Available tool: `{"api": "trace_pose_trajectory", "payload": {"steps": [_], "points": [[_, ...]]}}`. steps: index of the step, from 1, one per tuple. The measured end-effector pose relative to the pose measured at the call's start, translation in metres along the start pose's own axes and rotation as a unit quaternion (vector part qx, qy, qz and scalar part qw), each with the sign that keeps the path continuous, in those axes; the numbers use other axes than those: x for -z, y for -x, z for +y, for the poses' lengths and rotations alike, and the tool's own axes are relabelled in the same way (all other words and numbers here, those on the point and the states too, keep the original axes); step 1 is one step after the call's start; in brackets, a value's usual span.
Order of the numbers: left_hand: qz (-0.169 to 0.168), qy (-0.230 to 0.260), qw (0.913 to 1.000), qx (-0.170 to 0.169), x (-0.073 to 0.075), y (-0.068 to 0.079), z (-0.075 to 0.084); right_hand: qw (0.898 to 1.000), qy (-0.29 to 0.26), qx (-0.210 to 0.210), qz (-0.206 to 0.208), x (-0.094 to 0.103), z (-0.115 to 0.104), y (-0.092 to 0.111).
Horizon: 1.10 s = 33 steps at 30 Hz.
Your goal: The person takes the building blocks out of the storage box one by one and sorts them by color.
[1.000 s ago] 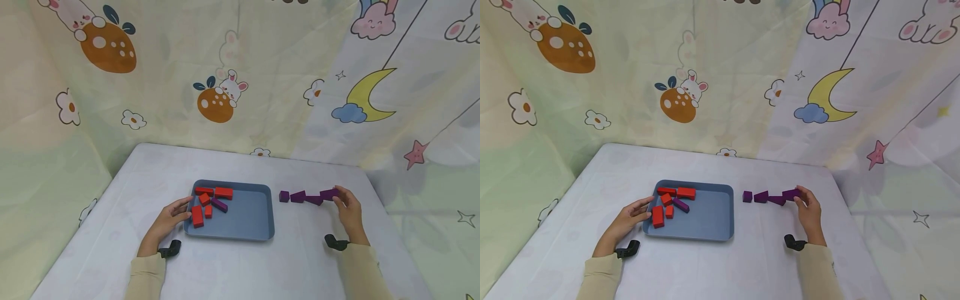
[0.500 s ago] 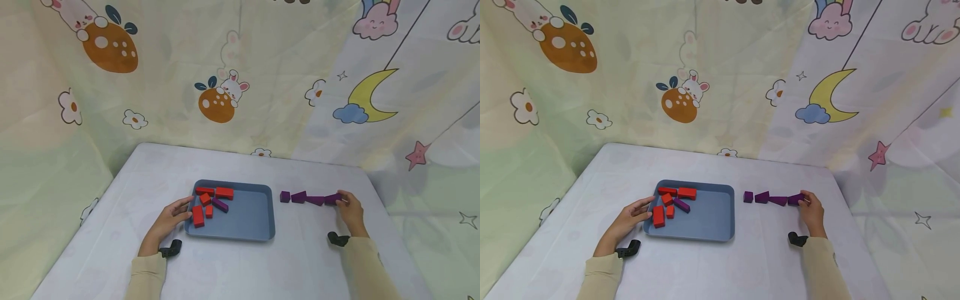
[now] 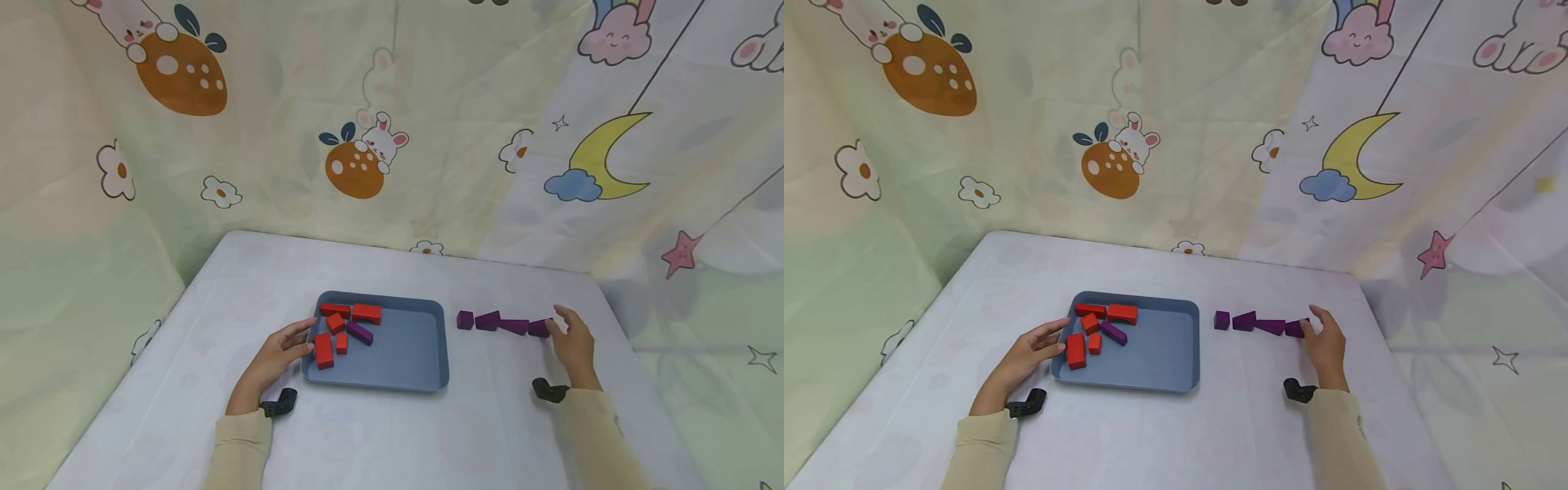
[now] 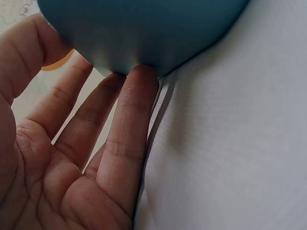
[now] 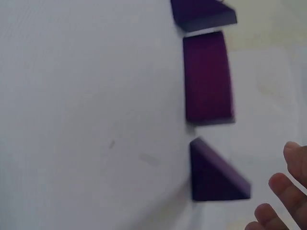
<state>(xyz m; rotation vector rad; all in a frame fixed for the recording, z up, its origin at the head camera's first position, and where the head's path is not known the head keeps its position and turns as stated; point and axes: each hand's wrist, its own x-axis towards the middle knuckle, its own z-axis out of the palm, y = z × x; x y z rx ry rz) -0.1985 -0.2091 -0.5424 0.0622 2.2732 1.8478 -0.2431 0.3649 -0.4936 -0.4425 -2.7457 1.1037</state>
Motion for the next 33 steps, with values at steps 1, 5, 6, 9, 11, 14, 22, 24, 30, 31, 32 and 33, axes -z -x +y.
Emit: {"api": "trace_pose_trajectory", "payload": {"steps": [1,5,6,9,11,14,22,24,30,31,32,33], "points": [[-0.001,0.0,1.0,-0.001,0.0,0.0,0.0,1.0,-0.001,0.005,0.004,-0.001,-0.005,0.002],[-0.004,0.003,1.0,-0.003,0.0,0.002,0.0,0.999,-0.032,0.022,0.012,-0.005,-0.024,0.01],[-0.005,0.004,1.0,-0.003,0.0,0.002,0.0,0.999,-0.042,0.026,0.012,-0.007,-0.03,0.013],[-0.003,0.006,1.0,-0.001,0.0,0.001,0.0,0.996,-0.073,0.042,0.011,-0.014,-0.048,0.02],[-0.003,0.003,1.0,0.001,0.0,0.001,-0.001,0.994,-0.092,0.053,0.01,-0.019,-0.059,0.025],[0.001,0.003,1.0,0.006,0.0,0.001,-0.001,0.991,-0.119,0.067,0.0,-0.029,-0.076,0.032],[0.002,0.01,0.9999,0.006,0.002,-0.001,-0.002,0.98,-0.169,0.098,-0.034,-0.063,-0.109,0.047],[0.002,0.008,1.0,0.005,0.002,-0.001,-0.002,0.978,-0.176,0.104,-0.043,-0.074,-0.116,0.052],[0.004,0.01,0.9999,0.009,0.002,-0.002,-0.003,0.969,-0.203,0.13,-0.062,-0.109,-0.132,0.071],[0.004,0.01,0.9999,0.009,0.002,-0.002,-0.002,0.966,-0.211,0.132,-0.067,-0.115,-0.134,0.074],[0.004,0.01,0.9999,0.009,0.001,-0.002,-0.002,0.964,-0.218,0.134,-0.072,-0.121,-0.136,0.077],[0.005,0.01,0.9999,0.01,0.001,-0.002,-0.002,0.962,-0.225,0.134,-0.079,-0.126,-0.139,0.081]]}}
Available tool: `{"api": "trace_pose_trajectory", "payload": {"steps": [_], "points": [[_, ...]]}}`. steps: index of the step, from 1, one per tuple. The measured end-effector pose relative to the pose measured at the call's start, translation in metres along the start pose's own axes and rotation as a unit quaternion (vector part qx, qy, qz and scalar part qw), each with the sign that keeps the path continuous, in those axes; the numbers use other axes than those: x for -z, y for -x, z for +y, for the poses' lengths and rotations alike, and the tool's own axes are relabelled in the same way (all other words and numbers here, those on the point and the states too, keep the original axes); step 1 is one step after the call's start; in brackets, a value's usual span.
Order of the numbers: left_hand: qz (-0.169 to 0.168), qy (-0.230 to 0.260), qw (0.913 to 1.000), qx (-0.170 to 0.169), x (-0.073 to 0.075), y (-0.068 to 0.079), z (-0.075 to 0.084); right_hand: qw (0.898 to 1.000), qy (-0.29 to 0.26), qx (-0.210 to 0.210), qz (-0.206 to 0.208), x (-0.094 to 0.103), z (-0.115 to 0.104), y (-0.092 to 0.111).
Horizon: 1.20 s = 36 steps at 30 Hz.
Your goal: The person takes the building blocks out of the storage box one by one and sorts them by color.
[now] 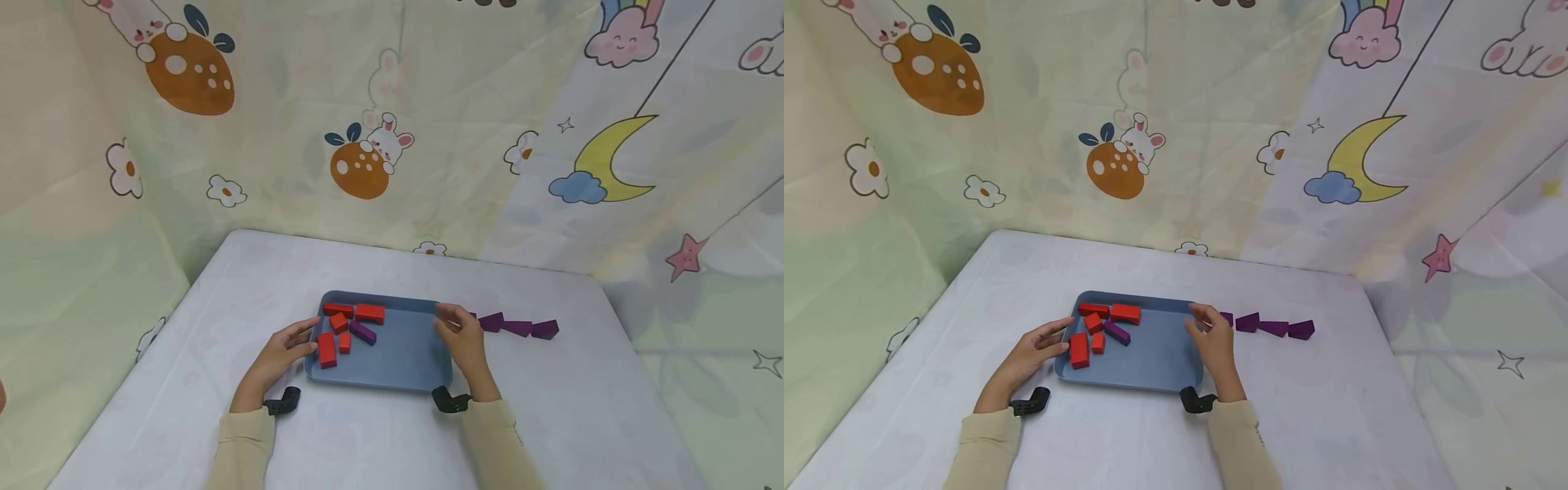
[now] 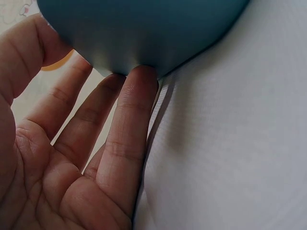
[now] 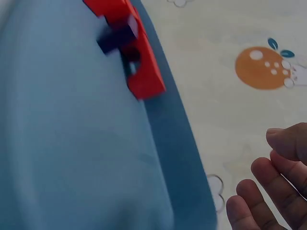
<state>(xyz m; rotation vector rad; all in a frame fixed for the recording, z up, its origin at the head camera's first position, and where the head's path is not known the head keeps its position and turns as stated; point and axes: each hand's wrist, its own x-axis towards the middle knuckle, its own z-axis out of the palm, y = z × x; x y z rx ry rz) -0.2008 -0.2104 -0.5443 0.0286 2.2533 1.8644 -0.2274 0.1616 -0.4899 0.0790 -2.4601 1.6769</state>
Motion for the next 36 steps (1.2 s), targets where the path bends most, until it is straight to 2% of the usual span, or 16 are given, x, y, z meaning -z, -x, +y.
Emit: {"api": "trace_pose_trajectory", "payload": {"steps": [6,12,17,22,27,31,36], "points": [[0.0,-0.001,1.0,0.004,0.0,0.0,0.001,0.998,-0.05,0.0,-0.026,-0.035,-0.004,0.012],[0.002,0.0,1.0,0.007,0.0,0.0,0.002,0.997,-0.059,0.004,-0.051,-0.065,-0.006,0.02],[0.002,-0.001,1.0,0.009,0.0,0.0,0.001,0.995,-0.071,-0.022,-0.074,-0.083,-0.009,0.023],[0.002,0.001,1.0,0.009,-0.001,-0.001,0.0,0.992,-0.073,-0.043,-0.091,-0.095,-0.011,0.021],[0.003,0.001,1.0,0.007,-0.001,-0.002,-0.001,0.993,-0.044,-0.043,-0.101,-0.104,-0.009,0.018],[0.006,0.001,0.9999,0.012,-0.001,-0.001,0.001,0.995,-0.008,-0.04,-0.095,-0.109,-0.007,0.016],[0.008,0.002,0.9998,0.017,-0.001,-0.001,0.001,0.996,0.003,-0.034,-0.078,-0.111,-0.004,0.015]]}}
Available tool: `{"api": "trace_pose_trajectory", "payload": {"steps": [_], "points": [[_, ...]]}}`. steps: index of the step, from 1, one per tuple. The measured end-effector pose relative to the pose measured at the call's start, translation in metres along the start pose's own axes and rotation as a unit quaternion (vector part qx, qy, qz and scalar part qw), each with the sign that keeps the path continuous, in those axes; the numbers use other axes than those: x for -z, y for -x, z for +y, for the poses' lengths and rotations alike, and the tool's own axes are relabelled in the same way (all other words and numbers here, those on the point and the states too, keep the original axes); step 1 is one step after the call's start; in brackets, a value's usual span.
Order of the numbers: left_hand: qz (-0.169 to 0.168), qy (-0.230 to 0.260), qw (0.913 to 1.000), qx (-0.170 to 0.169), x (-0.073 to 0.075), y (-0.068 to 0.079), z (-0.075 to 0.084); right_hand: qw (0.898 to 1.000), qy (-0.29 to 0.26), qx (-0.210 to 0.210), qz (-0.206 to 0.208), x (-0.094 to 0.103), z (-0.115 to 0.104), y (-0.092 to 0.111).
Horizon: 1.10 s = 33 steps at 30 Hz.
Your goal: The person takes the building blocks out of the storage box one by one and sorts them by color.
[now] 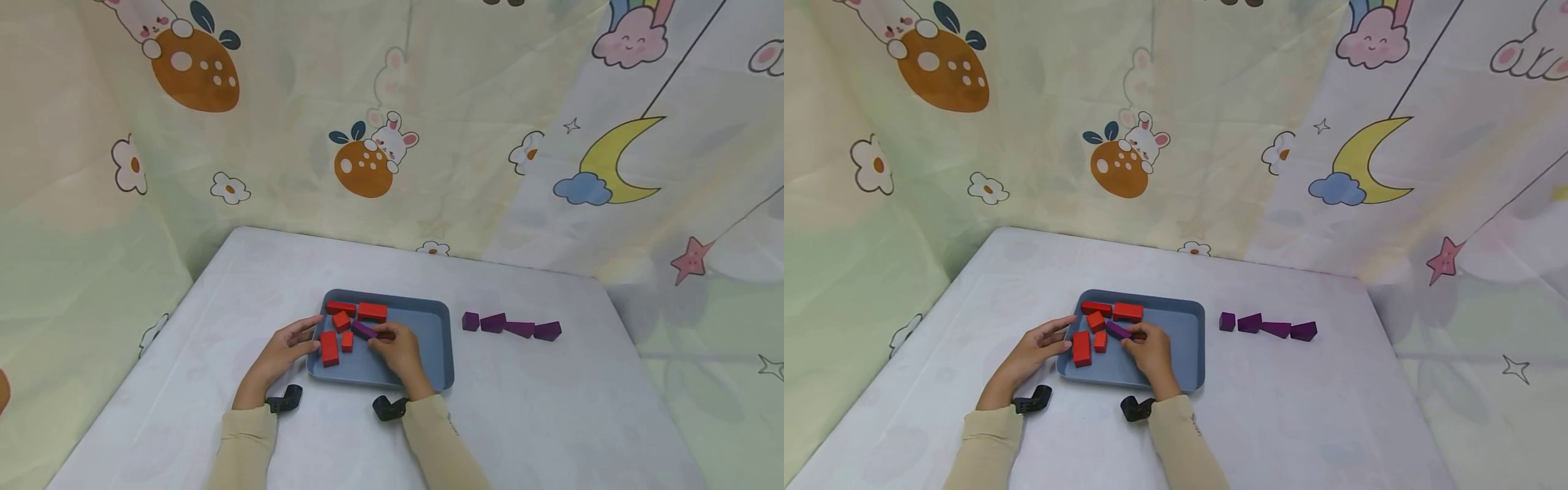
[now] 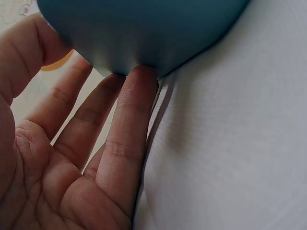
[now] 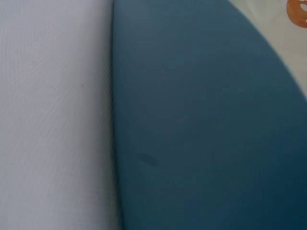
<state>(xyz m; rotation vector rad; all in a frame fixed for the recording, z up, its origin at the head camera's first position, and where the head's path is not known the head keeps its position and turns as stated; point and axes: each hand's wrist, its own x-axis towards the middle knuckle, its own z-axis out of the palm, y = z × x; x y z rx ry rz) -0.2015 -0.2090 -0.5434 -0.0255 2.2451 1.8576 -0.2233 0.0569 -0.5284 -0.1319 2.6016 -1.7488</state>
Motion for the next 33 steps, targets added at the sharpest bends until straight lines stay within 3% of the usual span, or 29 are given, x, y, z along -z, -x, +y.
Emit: {"api": "trace_pose_trajectory", "payload": {"steps": [7,13,18,27,33], "points": [[-0.002,-0.002,1.0,0.0,-0.001,0.001,0.001,0.999,-0.032,0.029,0.007,0.011,0.004,0.006],[-0.001,0.0,1.0,-0.004,0.0,0.001,0.0,0.995,-0.052,0.082,0.003,0.04,0.0,0.015],[-0.004,-0.001,1.0,-0.005,0.001,0.002,0.001,0.993,-0.018,0.112,0.032,0.076,0.003,0.022],[-0.006,-0.004,1.0,0.002,0.0,0.002,0.003,0.979,0.035,0.176,0.092,0.153,0.033,0.036],[-0.006,-0.006,1.0,-0.001,0.0,0.003,0.004,0.969,0.135,0.161,0.132,0.208,0.052,0.039]]}}
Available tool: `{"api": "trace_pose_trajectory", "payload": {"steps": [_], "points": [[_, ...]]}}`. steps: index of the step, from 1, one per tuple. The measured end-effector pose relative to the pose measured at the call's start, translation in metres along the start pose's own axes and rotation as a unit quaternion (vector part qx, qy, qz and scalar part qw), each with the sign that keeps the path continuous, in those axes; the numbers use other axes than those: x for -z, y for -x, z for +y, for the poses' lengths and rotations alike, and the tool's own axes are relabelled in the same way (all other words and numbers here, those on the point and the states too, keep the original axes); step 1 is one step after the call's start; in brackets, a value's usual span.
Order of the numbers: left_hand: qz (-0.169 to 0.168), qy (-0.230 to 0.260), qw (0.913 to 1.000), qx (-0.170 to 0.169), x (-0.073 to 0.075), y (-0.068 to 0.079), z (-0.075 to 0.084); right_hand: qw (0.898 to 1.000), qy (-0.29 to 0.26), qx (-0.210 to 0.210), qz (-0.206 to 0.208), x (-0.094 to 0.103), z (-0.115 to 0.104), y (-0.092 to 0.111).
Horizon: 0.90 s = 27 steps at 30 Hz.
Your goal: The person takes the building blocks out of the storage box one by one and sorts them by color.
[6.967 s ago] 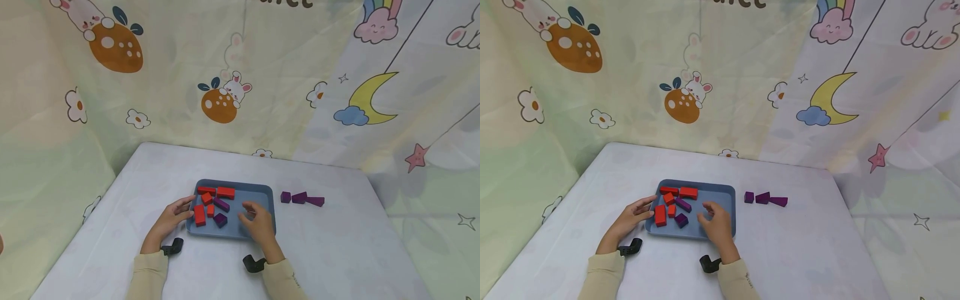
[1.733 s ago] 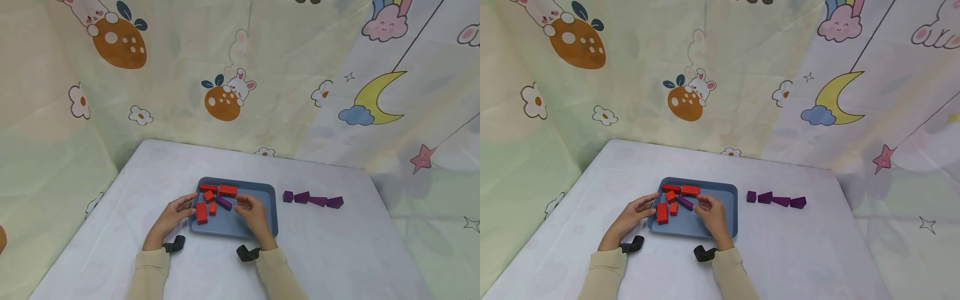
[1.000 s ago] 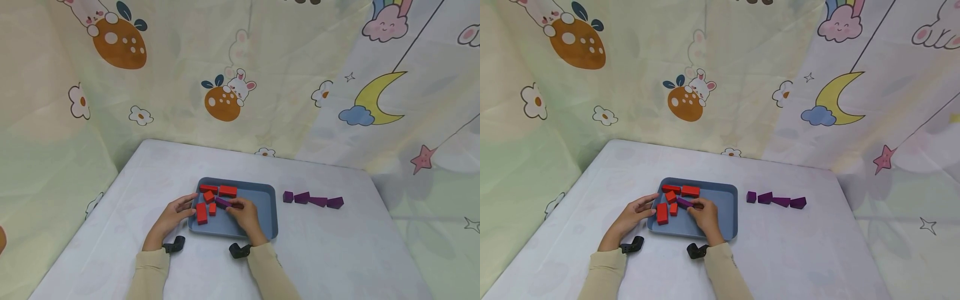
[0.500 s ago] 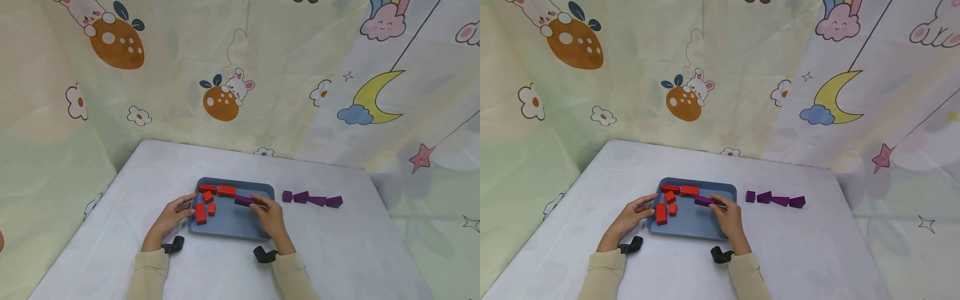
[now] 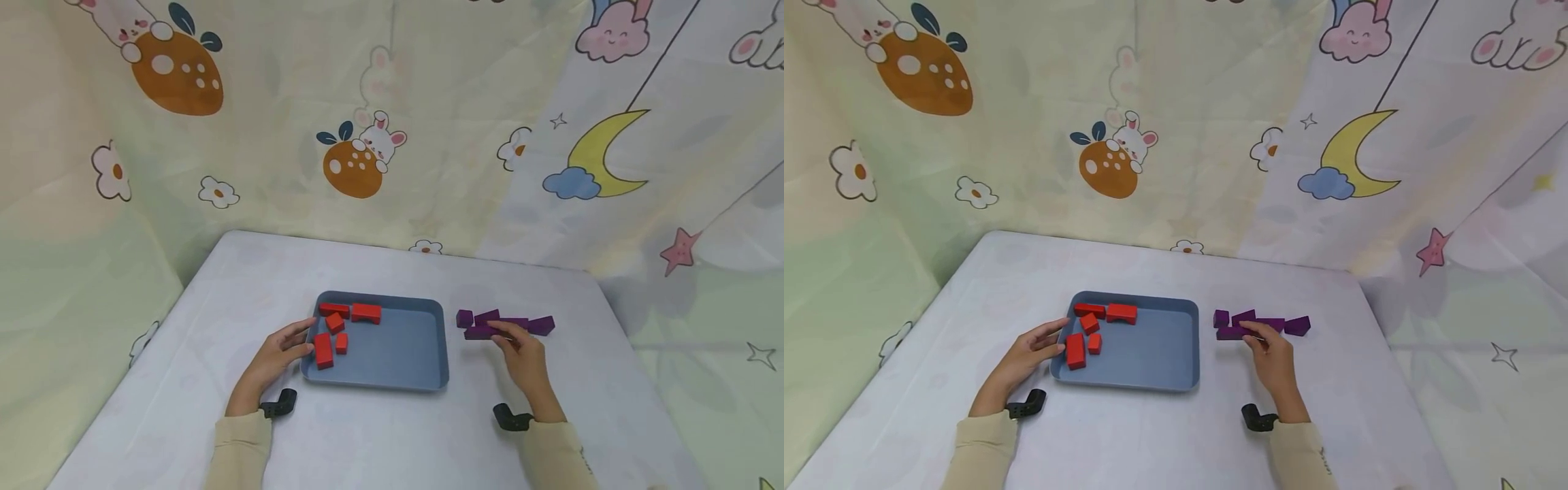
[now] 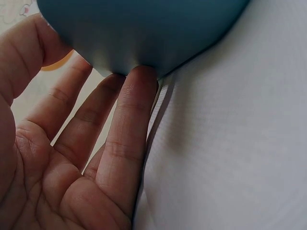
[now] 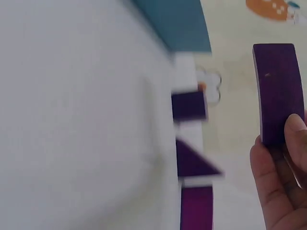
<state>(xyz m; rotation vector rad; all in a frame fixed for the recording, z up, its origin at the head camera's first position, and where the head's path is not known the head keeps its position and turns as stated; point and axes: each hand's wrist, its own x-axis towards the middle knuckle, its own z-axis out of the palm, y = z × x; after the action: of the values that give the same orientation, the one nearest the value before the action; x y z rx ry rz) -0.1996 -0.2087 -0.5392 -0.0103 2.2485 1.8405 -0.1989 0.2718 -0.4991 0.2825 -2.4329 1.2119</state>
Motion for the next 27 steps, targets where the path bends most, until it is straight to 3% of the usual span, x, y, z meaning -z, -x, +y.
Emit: {"api": "trace_pose_trajectory", "payload": {"steps": [7,14,20,27], "points": [[0.003,0.001,1.0,-0.004,0.0,0.0,-0.001,0.995,0.1,-0.016,0.014,0.055,0.038,-0.011],[0.002,-0.001,1.0,-0.008,-0.001,0.0,-0.001,0.985,0.159,-0.07,0.002,0.102,0.073,-0.021],[-0.002,0.004,1.0,-0.003,0.0,0.001,-0.001,0.976,0.189,-0.109,-0.008,0.124,0.097,-0.027],[-0.002,0.003,1.0,-0.007,-0.001,0.001,-0.001,0.969,0.201,-0.142,-0.012,0.132,0.118,-0.029]]}}
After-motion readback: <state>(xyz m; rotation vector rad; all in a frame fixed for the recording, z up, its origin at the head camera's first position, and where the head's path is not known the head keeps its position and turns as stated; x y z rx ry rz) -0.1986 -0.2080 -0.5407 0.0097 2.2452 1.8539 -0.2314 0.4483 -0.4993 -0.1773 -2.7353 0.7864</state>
